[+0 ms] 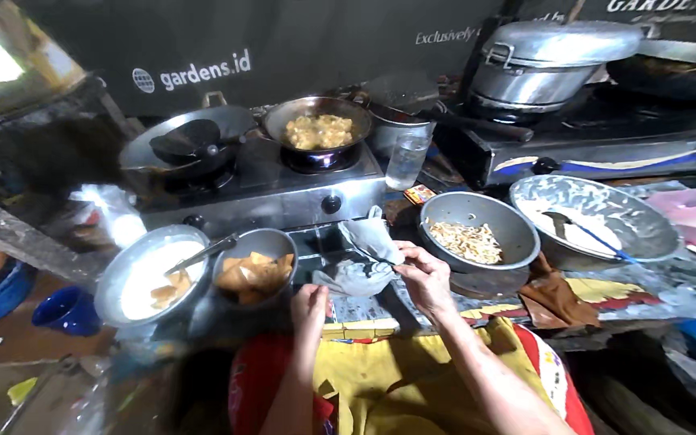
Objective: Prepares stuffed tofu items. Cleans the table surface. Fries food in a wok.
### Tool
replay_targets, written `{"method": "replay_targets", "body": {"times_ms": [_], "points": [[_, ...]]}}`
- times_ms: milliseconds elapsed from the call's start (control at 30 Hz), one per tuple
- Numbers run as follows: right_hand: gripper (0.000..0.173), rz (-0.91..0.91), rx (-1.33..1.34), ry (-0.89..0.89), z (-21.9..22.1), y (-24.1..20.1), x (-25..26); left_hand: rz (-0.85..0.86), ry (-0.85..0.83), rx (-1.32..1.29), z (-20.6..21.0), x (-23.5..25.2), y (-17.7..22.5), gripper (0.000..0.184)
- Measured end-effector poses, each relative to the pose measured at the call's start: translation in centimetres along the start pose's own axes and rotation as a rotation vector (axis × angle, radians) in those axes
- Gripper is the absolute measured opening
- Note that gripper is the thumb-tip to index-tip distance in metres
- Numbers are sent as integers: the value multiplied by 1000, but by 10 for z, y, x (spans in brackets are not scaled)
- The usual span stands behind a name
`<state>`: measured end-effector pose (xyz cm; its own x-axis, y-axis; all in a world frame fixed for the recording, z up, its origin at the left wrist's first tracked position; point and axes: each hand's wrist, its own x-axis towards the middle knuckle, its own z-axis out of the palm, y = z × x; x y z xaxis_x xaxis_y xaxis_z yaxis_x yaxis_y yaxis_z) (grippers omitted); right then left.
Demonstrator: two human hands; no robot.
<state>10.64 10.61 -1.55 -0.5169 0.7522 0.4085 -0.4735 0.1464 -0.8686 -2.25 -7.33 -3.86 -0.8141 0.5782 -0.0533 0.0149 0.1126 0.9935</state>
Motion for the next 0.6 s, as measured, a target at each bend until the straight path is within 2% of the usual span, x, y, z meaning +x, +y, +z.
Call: {"method": "replay_targets", "body": {"times_ms": [67,100,167,233,300,367,433,500,567,600], "points": [[20,5,110,35,-9,-18,-4,33,-6,245,4,-10,16,22],[20,18,157,56,-13,-27,-7,123,9,298,7,-15,20,21],[21,64,235,89,-17,-41,-12,359,-17,240,14,-22,27,25],[24,120,254,77,-17,-53,-21,418,-155,63,22,-31,42,42],[28,189,264,32,-16,-61,-30,363,-279,-157,33,-43,54,47],[31,264,241,-6,-15,-64,-41,236,-346,-337,43,-53,57,40],[31,299,171,-24,-16,-65,-49,122,-297,-412,49,-59,60,32],[26,239,-52,-19,-20,-63,-55,71,-179,-344,52,-62,63,37],[25,65,-395,-49,-28,-57,-61,65,-77,-255,53,-67,66,42],[28,-44,-505,-52,-31,-55,-64,96,-42,-222,53,-69,65,38]]}}
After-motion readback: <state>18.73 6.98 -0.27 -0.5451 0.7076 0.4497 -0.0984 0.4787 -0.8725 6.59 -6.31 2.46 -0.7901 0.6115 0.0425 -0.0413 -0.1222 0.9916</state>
